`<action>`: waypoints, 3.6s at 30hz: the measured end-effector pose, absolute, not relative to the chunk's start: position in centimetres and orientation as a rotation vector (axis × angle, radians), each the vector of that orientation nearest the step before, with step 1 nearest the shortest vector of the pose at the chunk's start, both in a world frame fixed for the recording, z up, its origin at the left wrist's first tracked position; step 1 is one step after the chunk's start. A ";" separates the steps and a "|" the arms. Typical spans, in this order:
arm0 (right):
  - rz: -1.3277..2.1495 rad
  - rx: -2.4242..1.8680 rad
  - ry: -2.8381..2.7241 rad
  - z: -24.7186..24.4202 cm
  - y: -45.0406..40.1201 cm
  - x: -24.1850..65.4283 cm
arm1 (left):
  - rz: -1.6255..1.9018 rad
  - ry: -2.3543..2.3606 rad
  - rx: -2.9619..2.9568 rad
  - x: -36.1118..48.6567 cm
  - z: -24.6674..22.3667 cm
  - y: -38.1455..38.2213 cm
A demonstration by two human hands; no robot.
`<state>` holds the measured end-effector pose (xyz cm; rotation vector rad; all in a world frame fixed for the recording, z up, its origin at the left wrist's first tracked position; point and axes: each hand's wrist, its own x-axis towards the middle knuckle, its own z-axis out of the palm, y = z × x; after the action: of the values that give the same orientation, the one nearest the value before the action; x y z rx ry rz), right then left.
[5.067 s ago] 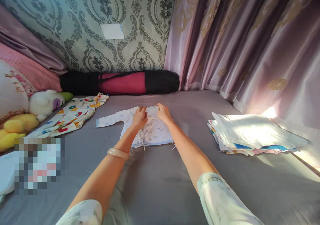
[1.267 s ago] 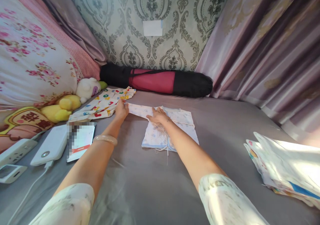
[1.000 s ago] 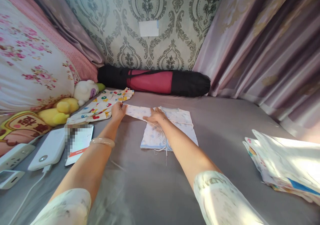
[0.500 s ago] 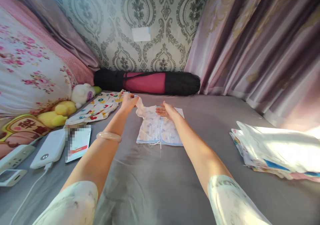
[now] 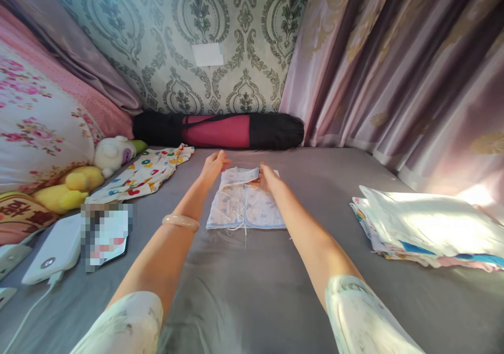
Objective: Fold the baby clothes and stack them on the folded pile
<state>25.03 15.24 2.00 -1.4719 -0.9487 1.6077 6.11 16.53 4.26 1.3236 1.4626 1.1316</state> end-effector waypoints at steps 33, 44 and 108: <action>0.232 -1.930 -1.965 -0.1 13.0 26.1 | 0.284 1.786 2.354 5.3 -1.3 15.7; 0.216 -1.696 -2.409 -1.1 12.2 24.8 | 0.279 1.619 2.551 9.8 -2.6 15.4; 0.287 -1.568 -2.566 -1.9 9.7 27.3 | 0.102 1.455 2.781 7.0 -3.1 10.7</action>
<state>27.33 9.71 -1.94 -1.5683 -2.5662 0.2871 6.99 10.70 -3.10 2.7811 1.4552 0.1016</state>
